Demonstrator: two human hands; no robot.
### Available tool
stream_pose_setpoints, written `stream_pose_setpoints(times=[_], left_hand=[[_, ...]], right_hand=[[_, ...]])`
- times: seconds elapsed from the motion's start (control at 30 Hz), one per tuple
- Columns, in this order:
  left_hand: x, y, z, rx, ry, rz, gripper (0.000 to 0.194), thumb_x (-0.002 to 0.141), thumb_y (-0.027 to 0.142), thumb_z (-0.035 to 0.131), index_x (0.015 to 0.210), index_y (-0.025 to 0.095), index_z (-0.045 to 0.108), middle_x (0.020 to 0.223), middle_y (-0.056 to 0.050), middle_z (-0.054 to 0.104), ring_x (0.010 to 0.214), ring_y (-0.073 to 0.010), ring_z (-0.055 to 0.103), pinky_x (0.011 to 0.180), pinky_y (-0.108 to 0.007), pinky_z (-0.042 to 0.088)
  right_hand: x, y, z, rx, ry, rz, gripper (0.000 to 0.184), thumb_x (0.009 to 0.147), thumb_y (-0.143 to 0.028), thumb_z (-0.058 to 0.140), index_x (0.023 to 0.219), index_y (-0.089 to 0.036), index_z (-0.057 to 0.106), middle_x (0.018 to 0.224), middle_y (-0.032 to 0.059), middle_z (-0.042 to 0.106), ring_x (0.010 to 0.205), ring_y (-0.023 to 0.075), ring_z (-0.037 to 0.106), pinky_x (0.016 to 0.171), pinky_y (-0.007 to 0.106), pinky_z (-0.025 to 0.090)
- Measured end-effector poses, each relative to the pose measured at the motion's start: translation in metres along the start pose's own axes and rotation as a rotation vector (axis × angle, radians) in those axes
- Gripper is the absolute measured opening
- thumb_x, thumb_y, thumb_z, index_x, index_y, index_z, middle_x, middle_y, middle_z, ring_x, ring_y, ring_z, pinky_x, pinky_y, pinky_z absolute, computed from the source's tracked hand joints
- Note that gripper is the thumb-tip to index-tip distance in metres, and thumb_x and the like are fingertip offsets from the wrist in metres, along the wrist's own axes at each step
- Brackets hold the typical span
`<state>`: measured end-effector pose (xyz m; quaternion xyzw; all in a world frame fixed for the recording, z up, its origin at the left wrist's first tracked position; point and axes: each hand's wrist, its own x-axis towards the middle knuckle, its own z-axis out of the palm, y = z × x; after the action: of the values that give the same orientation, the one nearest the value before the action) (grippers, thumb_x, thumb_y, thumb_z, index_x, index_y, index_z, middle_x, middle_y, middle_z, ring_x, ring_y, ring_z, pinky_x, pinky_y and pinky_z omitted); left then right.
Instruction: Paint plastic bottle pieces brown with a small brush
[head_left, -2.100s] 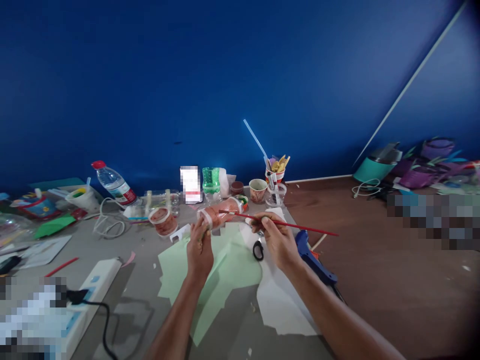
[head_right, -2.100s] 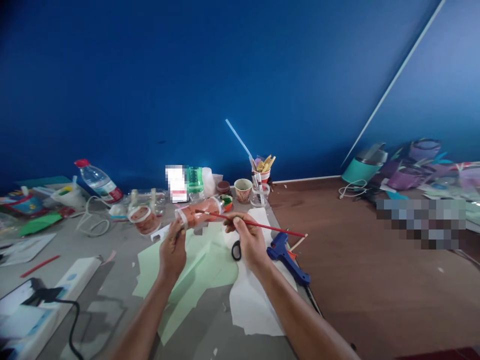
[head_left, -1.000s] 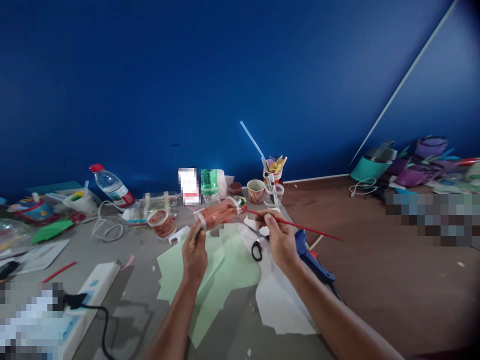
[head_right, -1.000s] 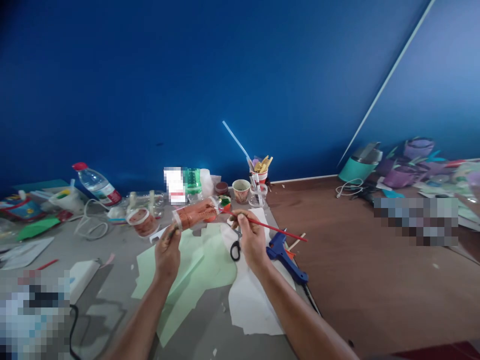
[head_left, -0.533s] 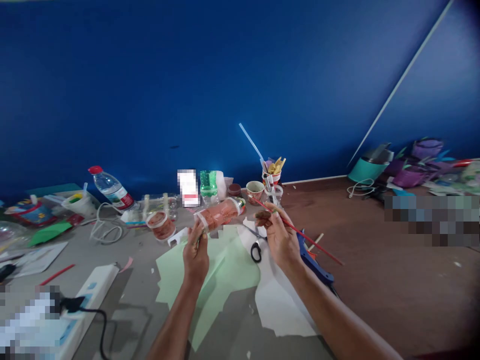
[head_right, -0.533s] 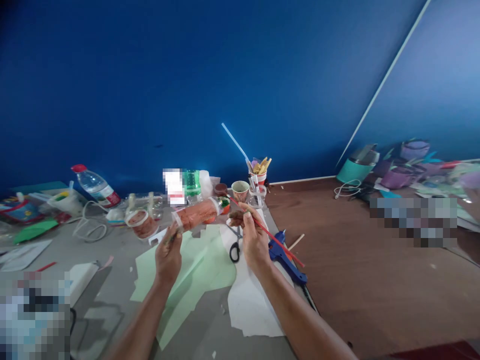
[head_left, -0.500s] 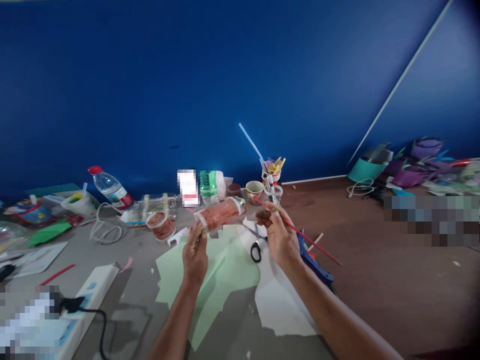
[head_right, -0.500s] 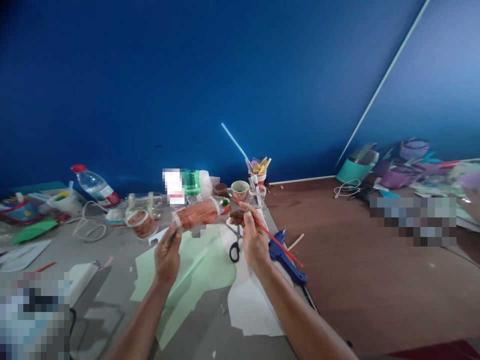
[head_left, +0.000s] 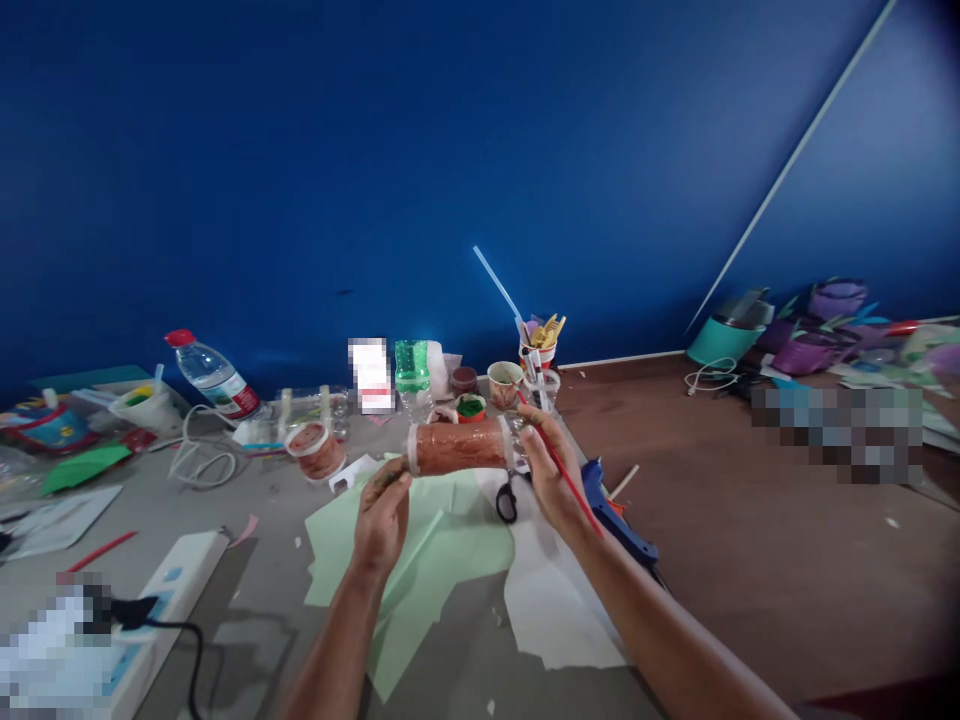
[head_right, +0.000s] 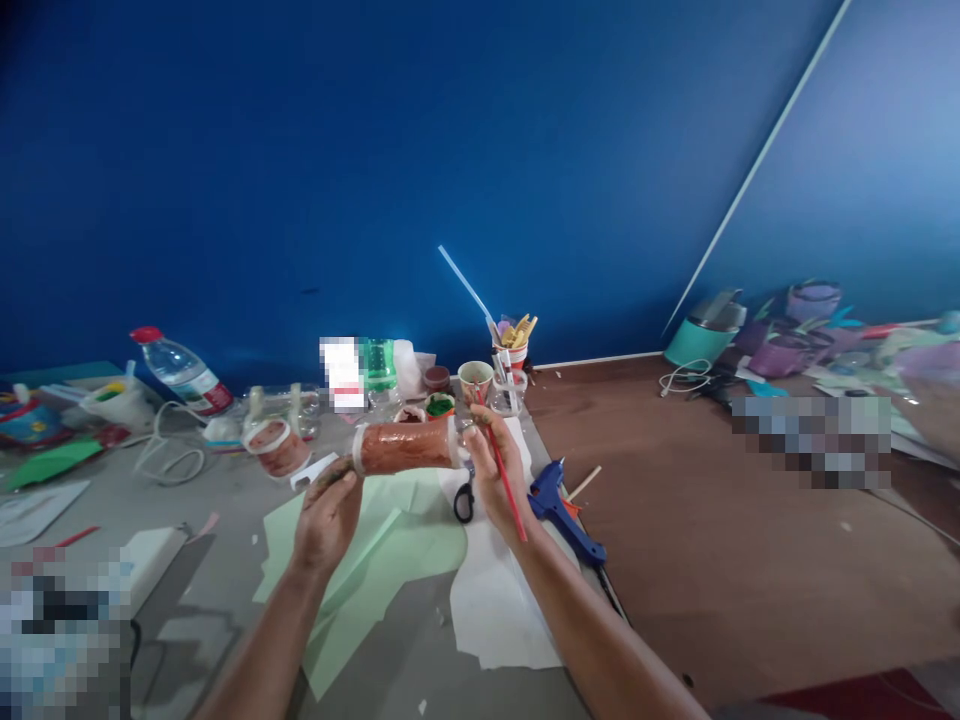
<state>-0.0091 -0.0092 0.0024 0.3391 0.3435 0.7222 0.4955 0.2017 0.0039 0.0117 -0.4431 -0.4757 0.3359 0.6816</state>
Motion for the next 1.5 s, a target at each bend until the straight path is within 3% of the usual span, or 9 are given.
stream_pose_setpoints(times=[0.2, 0.37, 0.57, 0.7, 0.83, 0.9, 1.0, 1.13, 1.5], left_hand=[[-0.005, 0.012, 0.008, -0.027, -0.196, -0.147, 0.026, 0.066, 0.044, 0.078, 0.077, 0.020, 0.077, 0.085, -0.007, 0.077, 0.093, -0.0259, 0.070, 0.095, -0.042, 0.051], [-0.004, 0.016, 0.012, -0.071, -0.153, -0.293, 0.038, 0.069, 0.052, 0.075, 0.087, 0.018, 0.076, 0.093, -0.008, 0.077, 0.106, -0.0291, 0.067, 0.100, -0.044, 0.049], [-0.001, 0.011, 0.005, -0.066, -0.157, -0.324, 0.047, 0.072, 0.061, 0.070, 0.089, 0.018, 0.076, 0.093, -0.009, 0.077, 0.113, -0.0305, 0.064, 0.104, -0.046, 0.045], [-0.001, 0.009, 0.006, -0.027, -0.203, -0.271, 0.065, 0.075, 0.074, 0.056, 0.096, 0.015, 0.075, 0.100, -0.013, 0.076, 0.119, -0.0318, 0.061, 0.107, -0.047, 0.042], [0.001, 0.005, 0.009, 0.052, -0.174, -0.113, 0.073, 0.074, 0.079, 0.050, 0.100, 0.015, 0.074, 0.106, -0.014, 0.074, 0.123, -0.0324, 0.057, 0.108, -0.048, 0.041], [0.003, 0.002, 0.008, 0.078, -0.162, -0.055, 0.075, 0.075, 0.080, 0.048, 0.102, 0.014, 0.073, 0.107, -0.015, 0.074, 0.123, -0.0320, 0.057, 0.108, -0.047, 0.041], [0.004, -0.003, 0.003, 0.117, -0.140, -0.006, 0.078, 0.076, 0.081, 0.044, 0.105, 0.014, 0.071, 0.107, -0.015, 0.073, 0.121, -0.0317, 0.058, 0.106, -0.046, 0.042], [0.007, -0.010, -0.007, 0.225, -0.090, 0.049, 0.082, 0.076, 0.083, 0.039, 0.108, 0.015, 0.069, 0.107, -0.015, 0.073, 0.118, -0.0303, 0.060, 0.105, -0.044, 0.043], [0.009, -0.013, -0.016, 0.343, -0.036, 0.136, 0.076, 0.080, 0.080, 0.038, 0.111, 0.017, 0.067, 0.105, -0.015, 0.073, 0.118, -0.0305, 0.060, 0.105, -0.043, 0.044]], right_hand=[[0.002, -0.001, -0.002, 0.197, -0.061, 0.074, 0.040, 0.077, -0.040, 0.072, 0.112, -0.023, 0.065, 0.105, 0.0061, 0.072, 0.095, 0.0229, 0.066, 0.083, 0.035, 0.051], [-0.001, -0.009, -0.002, 0.304, -0.178, 0.101, 0.038, 0.075, -0.032, 0.073, 0.112, -0.025, 0.064, 0.106, 0.0062, 0.073, 0.097, 0.0232, 0.066, 0.087, 0.037, 0.050], [0.001, -0.004, -0.002, 0.314, -0.266, 0.046, 0.038, 0.076, -0.028, 0.073, 0.113, -0.025, 0.065, 0.119, 0.0083, 0.069, 0.114, 0.0262, 0.062, 0.101, 0.042, 0.044], [0.003, 0.001, -0.001, 0.285, -0.141, -0.037, 0.038, 0.079, -0.033, 0.069, 0.115, -0.023, 0.065, 0.123, 0.0087, 0.068, 0.119, 0.0267, 0.059, 0.104, 0.044, 0.041], [0.001, -0.009, 0.000, 0.378, 0.049, -0.067, 0.032, 0.081, -0.040, 0.065, 0.108, -0.023, 0.068, 0.101, 0.0071, 0.073, 0.097, 0.0242, 0.066, 0.091, 0.043, 0.047], [0.000, -0.018, 0.001, 0.482, -0.015, 0.000, 0.032, 0.081, -0.048, 0.062, 0.098, -0.022, 0.071, 0.082, 0.0068, 0.072, 0.078, 0.0225, 0.066, 0.072, 0.038, 0.050], [-0.003, -0.027, 0.002, 0.569, -0.138, 0.186, 0.041, 0.081, -0.060, 0.057, 0.089, -0.023, 0.073, 0.071, 0.0057, 0.068, 0.061, 0.0185, 0.059, 0.054, 0.032, 0.044], [-0.009, -0.028, 0.005, 0.512, -0.212, 0.262, 0.051, 0.080, -0.067, 0.053, 0.083, -0.020, 0.073, 0.062, 0.0059, 0.065, 0.054, 0.0170, 0.053, 0.050, 0.030, 0.039], [-0.016, -0.022, 0.009, 0.424, -0.170, 0.278, 0.042, 0.077, -0.059, 0.065, 0.069, -0.018, 0.068, 0.044, 0.0002, 0.054, 0.042, 0.0126, 0.046, 0.041, 0.024, 0.028]])
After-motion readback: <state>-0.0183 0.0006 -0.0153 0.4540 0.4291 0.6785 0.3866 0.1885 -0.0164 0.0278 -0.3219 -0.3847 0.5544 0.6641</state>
